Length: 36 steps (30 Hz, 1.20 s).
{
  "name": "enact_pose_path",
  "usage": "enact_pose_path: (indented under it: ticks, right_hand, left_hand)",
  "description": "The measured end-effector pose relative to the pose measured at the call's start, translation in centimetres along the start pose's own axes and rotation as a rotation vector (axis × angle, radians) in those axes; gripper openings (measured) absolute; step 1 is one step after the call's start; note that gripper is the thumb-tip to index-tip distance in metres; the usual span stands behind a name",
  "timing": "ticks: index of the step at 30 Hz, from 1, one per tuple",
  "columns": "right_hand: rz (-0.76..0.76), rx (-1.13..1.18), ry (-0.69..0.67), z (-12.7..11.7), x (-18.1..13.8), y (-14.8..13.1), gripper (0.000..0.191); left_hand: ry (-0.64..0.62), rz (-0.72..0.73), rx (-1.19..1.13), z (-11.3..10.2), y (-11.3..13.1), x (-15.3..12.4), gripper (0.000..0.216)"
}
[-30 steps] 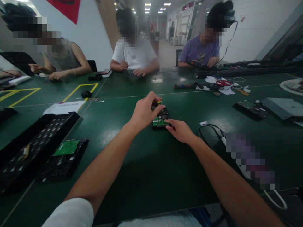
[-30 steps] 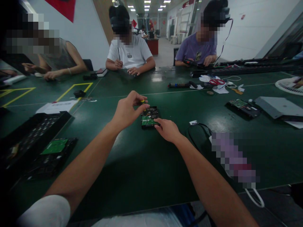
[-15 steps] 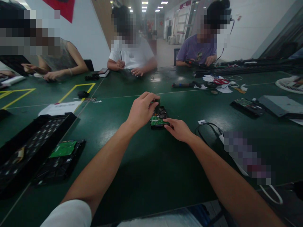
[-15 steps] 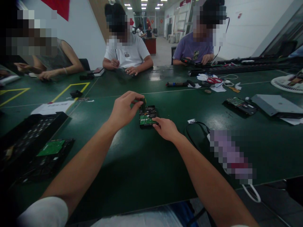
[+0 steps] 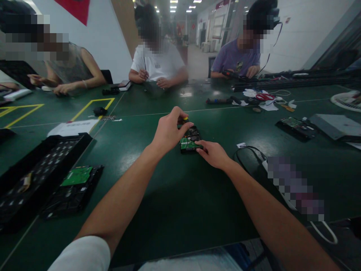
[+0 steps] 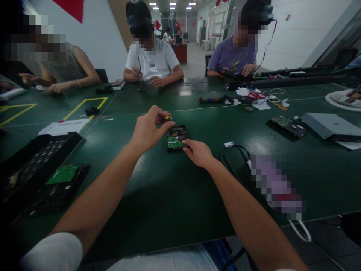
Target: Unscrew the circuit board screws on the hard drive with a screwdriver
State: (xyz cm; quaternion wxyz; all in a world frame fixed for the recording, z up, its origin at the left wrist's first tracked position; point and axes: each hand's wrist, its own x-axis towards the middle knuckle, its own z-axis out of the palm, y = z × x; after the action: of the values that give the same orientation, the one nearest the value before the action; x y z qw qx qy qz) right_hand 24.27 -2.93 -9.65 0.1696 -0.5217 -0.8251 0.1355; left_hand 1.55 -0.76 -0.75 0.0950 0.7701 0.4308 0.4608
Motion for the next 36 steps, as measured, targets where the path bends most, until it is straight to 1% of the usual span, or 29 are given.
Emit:
enact_pose_path:
  ticks: [8, 13, 20, 30, 36]
  right_hand:
    - [0.001, 0.023, 0.004, -0.14, -0.14, -0.14, 0.041]
    - [-0.001, 0.039, -0.012, -0.19, -0.08, -0.04, 0.041]
    - [-0.010, 0.028, 0.000, 0.19, 0.06, 0.25, 0.040]
    - [-0.020, 0.023, -0.010, -0.07, 0.11, 0.13, 0.041]
    - [-0.019, 0.022, -0.011, 0.02, 0.06, 0.20, 0.040]
  left_hand:
    - [-0.023, 0.093, 0.081, 0.13, -0.37, 0.01, 0.020]
    - [-0.025, 0.091, 0.089, -0.08, -0.30, -0.03, 0.021]
    - [-0.034, 0.094, 0.110, -0.27, -0.26, 0.03, 0.019]
    - [-0.024, 0.088, 0.130, -0.34, -0.70, 0.08, 0.019]
    - [-0.032, 0.114, 0.135, -0.50, -0.56, 0.12, 0.017]
